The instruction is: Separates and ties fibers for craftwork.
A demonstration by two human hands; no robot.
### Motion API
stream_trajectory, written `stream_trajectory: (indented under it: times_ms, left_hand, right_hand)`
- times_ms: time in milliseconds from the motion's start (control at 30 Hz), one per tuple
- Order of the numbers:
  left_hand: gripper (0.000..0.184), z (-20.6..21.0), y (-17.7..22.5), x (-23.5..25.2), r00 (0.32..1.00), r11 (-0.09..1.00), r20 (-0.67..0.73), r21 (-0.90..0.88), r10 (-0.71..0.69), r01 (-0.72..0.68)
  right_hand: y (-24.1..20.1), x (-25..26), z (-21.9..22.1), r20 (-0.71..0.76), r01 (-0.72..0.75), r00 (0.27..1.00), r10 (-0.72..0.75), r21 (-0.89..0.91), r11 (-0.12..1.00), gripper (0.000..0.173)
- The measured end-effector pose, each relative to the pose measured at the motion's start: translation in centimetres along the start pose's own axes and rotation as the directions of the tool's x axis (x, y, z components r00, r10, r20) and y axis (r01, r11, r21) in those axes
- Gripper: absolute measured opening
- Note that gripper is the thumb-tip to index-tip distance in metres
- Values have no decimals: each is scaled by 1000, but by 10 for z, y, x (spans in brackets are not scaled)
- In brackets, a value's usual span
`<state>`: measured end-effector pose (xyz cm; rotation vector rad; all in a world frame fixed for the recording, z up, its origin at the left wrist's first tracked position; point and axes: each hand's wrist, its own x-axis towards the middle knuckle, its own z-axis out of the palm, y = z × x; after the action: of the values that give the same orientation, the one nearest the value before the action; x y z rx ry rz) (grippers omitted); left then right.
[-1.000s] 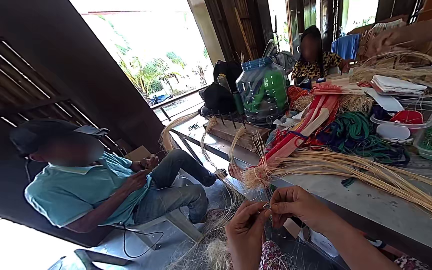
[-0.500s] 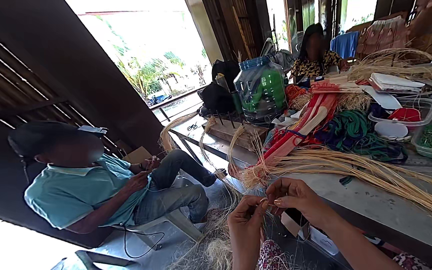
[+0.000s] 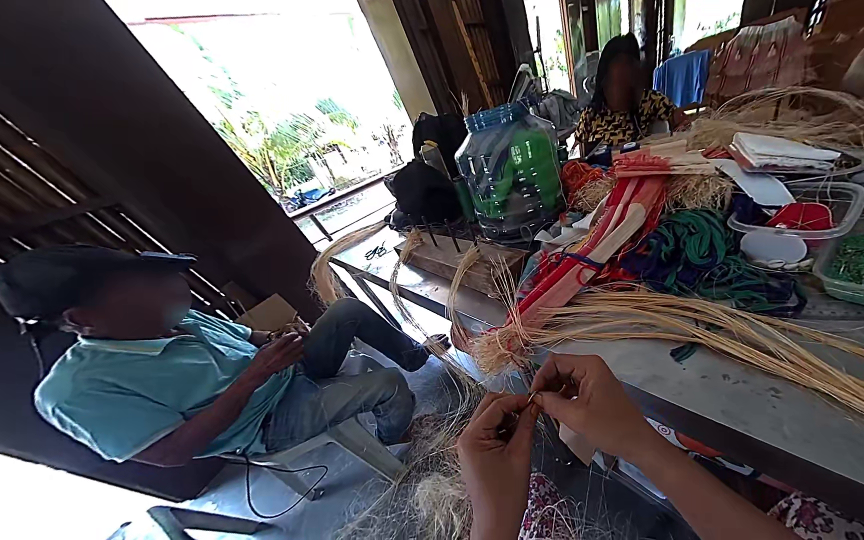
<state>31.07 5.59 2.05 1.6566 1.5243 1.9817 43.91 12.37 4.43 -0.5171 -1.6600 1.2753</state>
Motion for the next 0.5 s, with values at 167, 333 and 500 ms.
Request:
stream_trajectory:
  times_ms: [167,333,500]
  left_hand:
    - [9,-2,1,1,989,981,46,-128,-140,145]
    - [10,-3,1,3,983,961,67,-209,-172,182]
    - [10,-5,-2,6,978,928,64,-307,-201,210]
  right_hand:
    - [4,0,2,-30,45,999,-44,25,999,6]
    - [5,0,2,-16,60,998,-59,92,994,6]
    - [-3,3,-7,92,-118,990,106,134,984,6]
